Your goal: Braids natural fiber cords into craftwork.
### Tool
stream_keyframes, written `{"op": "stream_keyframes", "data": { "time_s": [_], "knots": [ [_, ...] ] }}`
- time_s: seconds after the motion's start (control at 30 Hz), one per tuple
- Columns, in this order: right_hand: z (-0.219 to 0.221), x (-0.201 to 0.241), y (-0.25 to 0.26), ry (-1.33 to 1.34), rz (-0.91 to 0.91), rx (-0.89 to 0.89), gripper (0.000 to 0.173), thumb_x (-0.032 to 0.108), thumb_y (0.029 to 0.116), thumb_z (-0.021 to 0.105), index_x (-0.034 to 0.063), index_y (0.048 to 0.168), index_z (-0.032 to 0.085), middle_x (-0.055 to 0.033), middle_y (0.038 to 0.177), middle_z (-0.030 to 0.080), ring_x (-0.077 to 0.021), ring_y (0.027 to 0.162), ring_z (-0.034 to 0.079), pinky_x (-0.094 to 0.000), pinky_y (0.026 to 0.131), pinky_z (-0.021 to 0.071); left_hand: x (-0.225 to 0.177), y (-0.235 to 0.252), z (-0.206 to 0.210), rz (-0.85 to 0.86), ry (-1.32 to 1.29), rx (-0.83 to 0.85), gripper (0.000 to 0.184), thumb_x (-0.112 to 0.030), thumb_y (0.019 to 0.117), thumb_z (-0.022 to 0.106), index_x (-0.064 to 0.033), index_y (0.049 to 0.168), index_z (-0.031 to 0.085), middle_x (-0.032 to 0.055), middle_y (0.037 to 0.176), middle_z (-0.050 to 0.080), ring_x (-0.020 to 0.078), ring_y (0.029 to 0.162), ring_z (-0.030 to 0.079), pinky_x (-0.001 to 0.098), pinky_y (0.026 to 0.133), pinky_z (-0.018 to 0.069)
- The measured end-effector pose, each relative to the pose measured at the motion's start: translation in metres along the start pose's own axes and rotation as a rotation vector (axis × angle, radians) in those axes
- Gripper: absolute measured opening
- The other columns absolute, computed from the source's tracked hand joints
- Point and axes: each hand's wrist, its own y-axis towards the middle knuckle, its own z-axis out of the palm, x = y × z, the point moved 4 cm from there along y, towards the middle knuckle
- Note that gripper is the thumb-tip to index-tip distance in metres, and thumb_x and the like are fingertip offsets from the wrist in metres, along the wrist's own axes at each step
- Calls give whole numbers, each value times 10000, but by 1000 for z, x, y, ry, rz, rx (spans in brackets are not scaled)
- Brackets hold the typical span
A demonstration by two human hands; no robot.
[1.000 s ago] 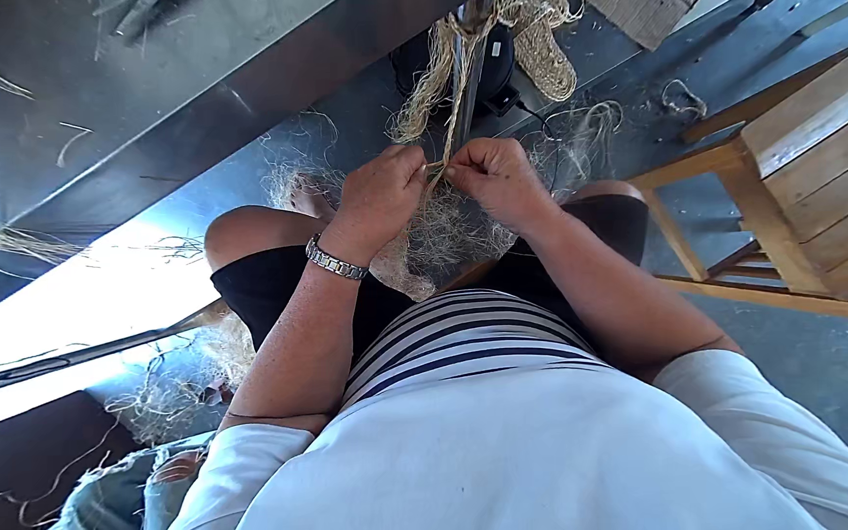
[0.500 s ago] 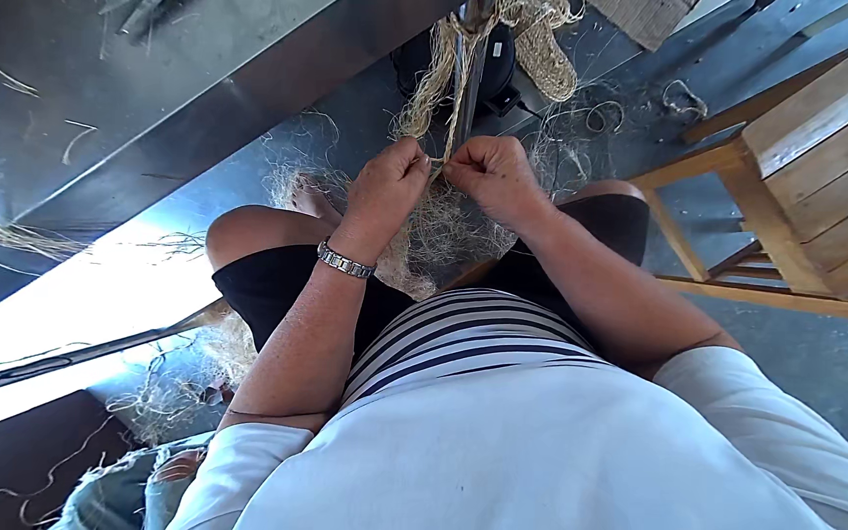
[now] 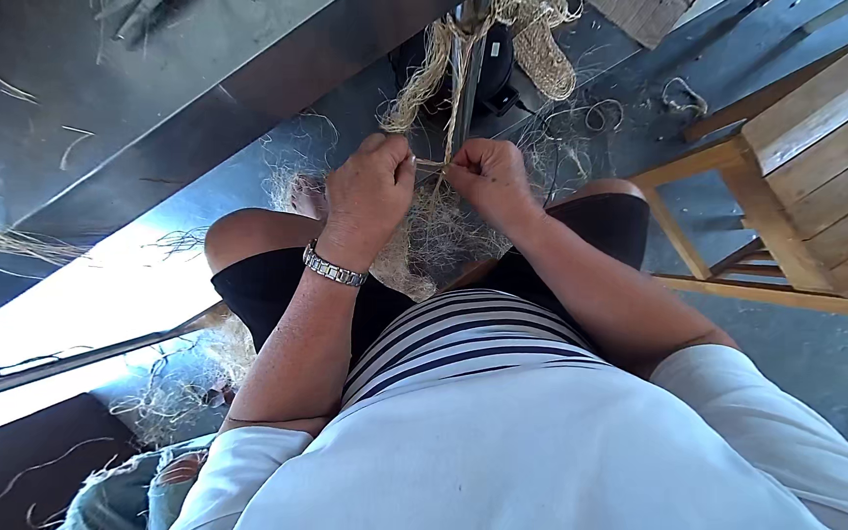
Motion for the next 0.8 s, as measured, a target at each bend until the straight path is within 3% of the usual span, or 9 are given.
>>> {"op": "stream_keyframes", "data": {
  "time_s": [0.07,0.17,0.27,0.37,0.47,0.53,0.6,0.8],
  "knots": [
    [5,0,-3,18,18,-37,180,170,966,618,69,820,643,27,646,523,-71,568,476,-296,574,419,-9,-7,9,94,-82,10,279,-199,1048,503,0,1012,695,197,1057,623,353,975,629,544,817,502],
    [12,-3,-4,194,44,-57,195,139,972,621,54,798,633,29,646,531,-40,569,484,-240,567,415,-11,-14,37,121,-131,94,275,-200,1037,522,-37,1105,733,210,1308,606,392,1237,568,600,989,452],
    [13,-8,-7,324,77,-28,180,114,992,612,47,828,641,41,686,547,-12,614,502,-204,605,424,-10,-15,47,83,-106,134,286,-209,1041,506,-43,1094,733,200,1177,626,392,1165,580,619,937,427],
    [12,-10,-11,422,74,25,213,101,1023,560,74,821,620,73,662,509,10,579,457,-174,567,386,-16,-17,45,82,-35,99,287,-212,1031,513,-35,1036,739,197,1076,622,388,1099,589,605,908,418],
    [14,-15,-14,550,108,72,233,106,1054,510,95,836,590,91,633,461,18,519,392,-153,496,333,-21,-18,44,98,53,66,276,-203,1020,523,-36,1019,743,198,1059,627,395,1085,593,602,895,413],
    [14,-18,-15,524,116,68,152,103,1021,579,65,886,637,69,691,544,14,578,465,-164,555,392,-22,-19,46,105,119,50,270,-203,1014,530,-49,1022,751,187,1070,636,390,1095,593,598,887,416],
    [13,-18,-15,485,179,67,91,98,991,639,54,911,648,57,716,579,22,565,464,-151,527,374,-24,-20,49,110,169,45,262,-199,1011,537,-53,1028,753,186,1084,640,393,1105,591,601,890,410],
    [14,-21,-13,448,270,161,132,128,1004,634,73,885,628,54,684,522,1,532,410,-168,498,330,-26,-22,52,143,282,19,255,-185,1000,532,-61,1038,753,183,1095,655,392,1094,602,607,912,401]
  ]
}}
